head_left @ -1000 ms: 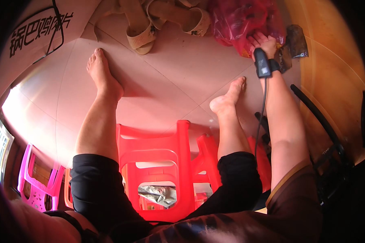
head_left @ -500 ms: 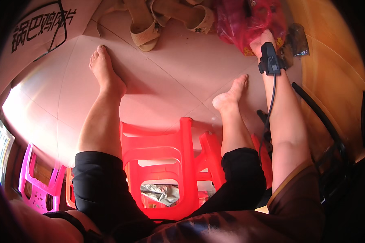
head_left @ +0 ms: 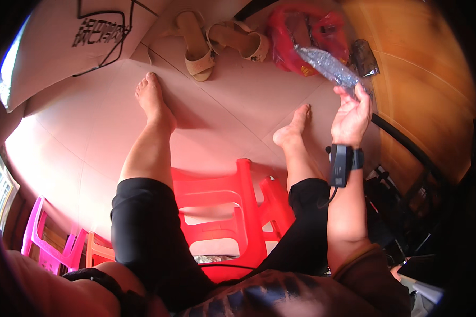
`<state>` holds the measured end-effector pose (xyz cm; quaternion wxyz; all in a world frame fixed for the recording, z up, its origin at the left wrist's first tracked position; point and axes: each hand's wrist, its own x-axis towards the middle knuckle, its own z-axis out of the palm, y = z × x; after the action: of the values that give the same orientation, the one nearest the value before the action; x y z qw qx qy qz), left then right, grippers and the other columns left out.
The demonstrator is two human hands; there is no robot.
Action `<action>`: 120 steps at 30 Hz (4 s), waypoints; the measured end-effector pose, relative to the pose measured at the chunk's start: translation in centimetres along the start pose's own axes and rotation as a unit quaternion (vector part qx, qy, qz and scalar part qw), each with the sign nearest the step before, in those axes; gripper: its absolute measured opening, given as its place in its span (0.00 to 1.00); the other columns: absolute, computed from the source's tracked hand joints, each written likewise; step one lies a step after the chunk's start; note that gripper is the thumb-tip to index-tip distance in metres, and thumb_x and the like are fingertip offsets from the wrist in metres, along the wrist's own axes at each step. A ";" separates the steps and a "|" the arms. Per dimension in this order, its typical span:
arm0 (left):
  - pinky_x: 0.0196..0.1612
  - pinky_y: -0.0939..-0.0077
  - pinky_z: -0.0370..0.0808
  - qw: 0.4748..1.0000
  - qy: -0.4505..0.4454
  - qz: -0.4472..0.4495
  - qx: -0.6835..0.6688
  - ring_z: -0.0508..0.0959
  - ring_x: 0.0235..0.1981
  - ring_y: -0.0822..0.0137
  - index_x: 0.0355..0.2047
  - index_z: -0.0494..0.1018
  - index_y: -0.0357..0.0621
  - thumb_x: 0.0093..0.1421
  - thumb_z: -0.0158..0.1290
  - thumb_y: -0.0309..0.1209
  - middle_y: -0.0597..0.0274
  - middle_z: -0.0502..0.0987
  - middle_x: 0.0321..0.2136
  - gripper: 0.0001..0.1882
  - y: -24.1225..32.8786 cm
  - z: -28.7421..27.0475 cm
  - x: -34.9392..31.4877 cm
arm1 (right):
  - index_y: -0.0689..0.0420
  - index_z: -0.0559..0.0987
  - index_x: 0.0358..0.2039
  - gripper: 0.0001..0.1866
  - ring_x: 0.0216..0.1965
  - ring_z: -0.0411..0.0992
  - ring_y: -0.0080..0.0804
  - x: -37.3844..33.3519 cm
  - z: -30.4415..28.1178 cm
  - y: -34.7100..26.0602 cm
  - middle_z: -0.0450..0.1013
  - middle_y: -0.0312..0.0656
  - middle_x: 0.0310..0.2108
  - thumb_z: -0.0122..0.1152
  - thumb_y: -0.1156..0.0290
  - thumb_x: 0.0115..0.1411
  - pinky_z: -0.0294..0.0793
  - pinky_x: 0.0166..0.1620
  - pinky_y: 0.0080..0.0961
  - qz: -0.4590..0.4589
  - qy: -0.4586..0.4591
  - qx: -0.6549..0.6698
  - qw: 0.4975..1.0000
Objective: Assembling small plastic components by manually inserting transparent pins into white plastic caps.
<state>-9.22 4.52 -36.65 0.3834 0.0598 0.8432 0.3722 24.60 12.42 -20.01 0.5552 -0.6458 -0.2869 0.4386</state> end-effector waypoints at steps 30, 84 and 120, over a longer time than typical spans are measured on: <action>0.59 0.61 0.62 0.793 -0.568 0.150 -0.163 0.64 0.57 0.58 0.65 0.39 0.43 0.58 0.57 0.31 0.48 0.60 0.56 0.44 27.9 -22.0 -44.2 | 0.72 0.76 0.22 0.19 0.22 0.68 0.27 -24.8 -11.2 -37.1 0.73 0.44 0.21 0.60 0.66 0.35 0.63 0.26 0.23 -0.021 -0.307 0.192 0.932; 0.54 0.66 0.67 0.452 -0.649 0.352 0.501 0.72 0.52 0.58 0.53 0.70 0.45 0.57 0.52 0.49 0.54 0.72 0.51 0.28 13.4 -5.7 -19.7 | 0.67 0.74 0.41 0.24 0.35 0.75 0.30 -7.1 -25.8 -41.9 0.75 0.44 0.35 0.58 0.58 0.51 0.74 0.39 0.27 0.070 -0.038 0.341 0.937; 0.46 0.74 0.70 0.539 -0.564 0.381 0.497 0.75 0.42 0.68 0.44 0.72 0.37 0.61 0.50 0.32 0.58 0.76 0.39 0.14 30.5 -3.0 -43.5 | 0.55 0.73 0.43 0.12 0.41 0.73 0.29 -3.8 -24.7 -40.2 0.74 0.38 0.39 0.53 0.67 0.60 0.71 0.48 0.29 -0.136 -0.173 0.436 0.873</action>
<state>13.43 7.82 11.37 0.5103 0.7536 0.4004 -0.1068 49.45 6.49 19.80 0.7762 -0.2063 -0.2432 0.5438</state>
